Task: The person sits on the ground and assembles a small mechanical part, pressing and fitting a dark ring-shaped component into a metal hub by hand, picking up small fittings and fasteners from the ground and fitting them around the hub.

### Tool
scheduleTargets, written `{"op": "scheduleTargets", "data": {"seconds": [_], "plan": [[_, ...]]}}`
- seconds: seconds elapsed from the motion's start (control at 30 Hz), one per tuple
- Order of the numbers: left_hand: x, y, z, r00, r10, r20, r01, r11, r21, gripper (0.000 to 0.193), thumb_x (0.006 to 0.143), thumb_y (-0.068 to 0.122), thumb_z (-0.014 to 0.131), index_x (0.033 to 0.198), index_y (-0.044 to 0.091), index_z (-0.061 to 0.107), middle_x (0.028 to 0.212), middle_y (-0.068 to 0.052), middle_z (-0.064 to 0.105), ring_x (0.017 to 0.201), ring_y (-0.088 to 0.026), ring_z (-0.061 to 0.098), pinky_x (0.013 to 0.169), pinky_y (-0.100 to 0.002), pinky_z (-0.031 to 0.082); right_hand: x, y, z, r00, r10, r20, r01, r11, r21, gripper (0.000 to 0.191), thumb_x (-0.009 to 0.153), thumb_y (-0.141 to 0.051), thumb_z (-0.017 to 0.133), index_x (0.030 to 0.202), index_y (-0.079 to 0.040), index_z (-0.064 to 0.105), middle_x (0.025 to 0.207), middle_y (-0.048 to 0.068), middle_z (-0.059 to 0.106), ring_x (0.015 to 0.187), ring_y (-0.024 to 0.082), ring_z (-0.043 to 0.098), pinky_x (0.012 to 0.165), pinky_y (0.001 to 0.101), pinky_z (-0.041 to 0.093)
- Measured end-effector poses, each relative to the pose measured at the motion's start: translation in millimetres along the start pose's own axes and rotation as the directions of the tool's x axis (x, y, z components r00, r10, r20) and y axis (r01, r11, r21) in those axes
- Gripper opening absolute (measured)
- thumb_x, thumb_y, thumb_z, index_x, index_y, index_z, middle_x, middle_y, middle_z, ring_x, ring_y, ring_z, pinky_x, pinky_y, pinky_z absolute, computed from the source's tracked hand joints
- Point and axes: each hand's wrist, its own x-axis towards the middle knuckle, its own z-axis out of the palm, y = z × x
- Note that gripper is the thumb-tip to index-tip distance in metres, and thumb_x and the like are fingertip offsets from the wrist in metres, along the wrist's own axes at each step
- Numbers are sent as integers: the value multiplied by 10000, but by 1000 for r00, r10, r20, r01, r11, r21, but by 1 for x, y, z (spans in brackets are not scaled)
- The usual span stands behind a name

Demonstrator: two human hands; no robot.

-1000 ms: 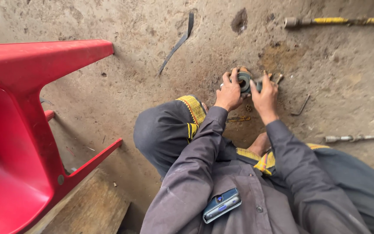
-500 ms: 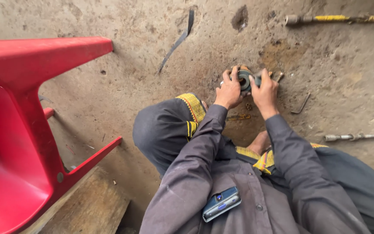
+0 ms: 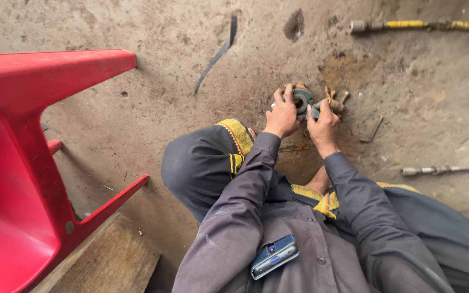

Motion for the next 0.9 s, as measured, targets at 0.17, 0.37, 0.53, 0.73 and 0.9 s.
{"op": "scheduleTargets", "data": {"seconds": [0.17, 0.37, 0.53, 0.73, 0.9], "plan": [[2, -1, 2, 1000, -4, -2, 4, 1000, -19, 1135, 727, 331, 881, 1559, 218, 118, 1539, -227, 278, 1250, -490, 562, 905, -668, 478, -4, -2, 2, 998, 8, -60, -5, 999, 39, 199, 1017, -129, 726, 1059, -3, 577, 891, 215, 698, 850, 442, 699, 702, 486, 534], [2, -1, 0, 1000, 3, 14, -3, 1000, -26, 1101, 770, 330, 869, 1578, 224, 127, 1537, -226, 289, 1254, -504, 560, 907, -669, 477, 14, -1, 8, 1000, 3, -30, -2, 1000, 21, 205, 1037, -118, 731, 1017, -7, 560, 857, 212, 682, 819, 429, 700, 688, 484, 525], [2, -1, -1, 1000, -6, 17, 6, 1000, 2, 1139, 730, 339, 895, 1557, 231, 119, 1510, -224, 277, 1253, -511, 537, 909, -676, 462, 16, 1, 7, 997, -24, -77, 24, 1000, 2, 219, 1013, -132, 743, 1060, 4, 578, 854, 225, 665, 808, 443, 686, 668, 495, 525], [3, -2, 2, 1000, 4, 17, -3, 1000, -19, 1136, 731, 275, 860, 1592, 198, 122, 1563, -221, 278, 1240, -481, 584, 923, -649, 500, 21, 5, 7, 997, -71, -25, 68, 994, -89, 224, 1016, -166, 757, 1066, -9, 607, 890, 213, 692, 843, 447, 682, 704, 510, 525], [1, -2, 2, 1000, 7, -13, -7, 1000, -4, 1127, 731, 284, 885, 1564, 192, 132, 1522, -218, 300, 1257, -493, 553, 890, -658, 495, 29, 8, 6, 998, -61, -11, 59, 985, -165, 304, 988, -197, 780, 1145, 15, 630, 849, 225, 677, 804, 466, 660, 701, 532, 506]]}}
